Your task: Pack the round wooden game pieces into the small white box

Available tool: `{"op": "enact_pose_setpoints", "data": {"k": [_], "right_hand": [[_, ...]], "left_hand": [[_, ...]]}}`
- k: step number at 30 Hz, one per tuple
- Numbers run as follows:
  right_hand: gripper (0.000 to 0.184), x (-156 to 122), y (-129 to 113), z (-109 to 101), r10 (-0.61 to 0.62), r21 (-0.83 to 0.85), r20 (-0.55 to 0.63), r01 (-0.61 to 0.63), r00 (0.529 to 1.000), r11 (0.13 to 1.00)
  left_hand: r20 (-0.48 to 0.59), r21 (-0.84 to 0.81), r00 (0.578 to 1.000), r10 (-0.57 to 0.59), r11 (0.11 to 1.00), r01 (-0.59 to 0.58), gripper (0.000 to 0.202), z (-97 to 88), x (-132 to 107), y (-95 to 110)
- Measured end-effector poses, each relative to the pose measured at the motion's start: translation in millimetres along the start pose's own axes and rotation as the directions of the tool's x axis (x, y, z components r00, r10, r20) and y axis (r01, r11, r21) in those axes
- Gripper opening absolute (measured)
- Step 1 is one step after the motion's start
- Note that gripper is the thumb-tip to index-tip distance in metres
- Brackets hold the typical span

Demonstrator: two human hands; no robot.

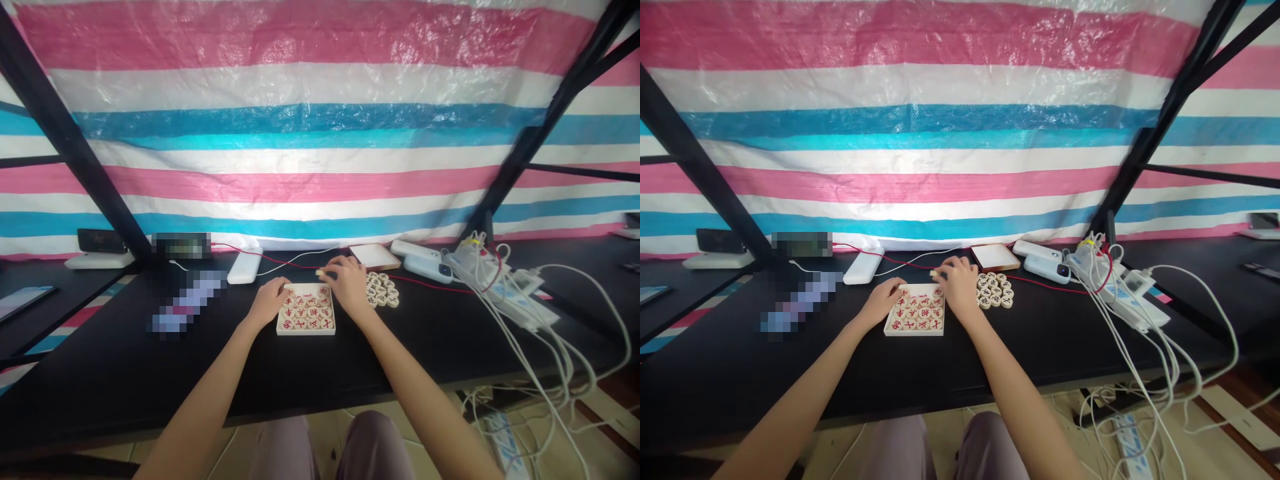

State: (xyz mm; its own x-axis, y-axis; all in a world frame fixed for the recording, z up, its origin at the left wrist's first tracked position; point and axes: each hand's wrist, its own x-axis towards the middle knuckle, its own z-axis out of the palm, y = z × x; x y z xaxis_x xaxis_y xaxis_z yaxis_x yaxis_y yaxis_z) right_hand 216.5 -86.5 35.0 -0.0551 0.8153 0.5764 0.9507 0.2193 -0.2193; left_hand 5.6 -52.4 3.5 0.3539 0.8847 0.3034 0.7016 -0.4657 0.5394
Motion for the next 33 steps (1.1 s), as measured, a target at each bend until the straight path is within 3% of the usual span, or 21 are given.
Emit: {"op": "enact_pose_setpoints", "data": {"k": [3,8,11,19,23,26,29,33], "right_hand": [[0.017,4,21,-1,0.079,-0.082,-0.015,-0.08,0.997,0.993],[0.012,0,39,10,0.031,-0.164,0.106,-0.013,0.994,0.986],[0.016,-2,39,15,0.029,-0.146,0.156,-0.006,0.987,0.989],[0.022,-3,38,11,0.06,-0.183,0.14,-0.034,0.988,0.983],[0.023,0,35,6,0.083,-0.103,0.137,-0.069,0.987,0.992],[0.021,3,26,1,-0.006,0.083,0.139,-0.005,0.99,0.996],[0.02,2,15,-2,-0.193,0.201,0.235,0.146,0.953,0.969],[0.02,-3,7,-3,-0.284,0.017,0.265,0.29,0.922,0.957]], "left_hand": [[0.009,0.011,1.0,-0.001,1.0,0.001,0.021,0.4,0,-1],[0.001,0.026,1.0,0.003,1.0,-0.003,0.02,0.7,0,-2],[0.005,0.024,1.0,0.003,1.0,-0.003,0.021,0.8,0,-2],[-0.003,0.031,1.0,0.004,1.0,-0.004,0.02,1.6,0,-1],[0.004,0.028,1.0,-0.002,1.0,0.002,0.021,1.2,-1,-1],[0.002,0.024,1.0,-0.004,1.0,0.004,0.021,1.2,-1,-1],[-0.007,0.025,1.0,0.007,1.0,-0.007,0.02,1.5,0,-1],[-0.016,0.035,1.0,0.012,0.999,-0.011,0.019,0.6,-1,0]]}}
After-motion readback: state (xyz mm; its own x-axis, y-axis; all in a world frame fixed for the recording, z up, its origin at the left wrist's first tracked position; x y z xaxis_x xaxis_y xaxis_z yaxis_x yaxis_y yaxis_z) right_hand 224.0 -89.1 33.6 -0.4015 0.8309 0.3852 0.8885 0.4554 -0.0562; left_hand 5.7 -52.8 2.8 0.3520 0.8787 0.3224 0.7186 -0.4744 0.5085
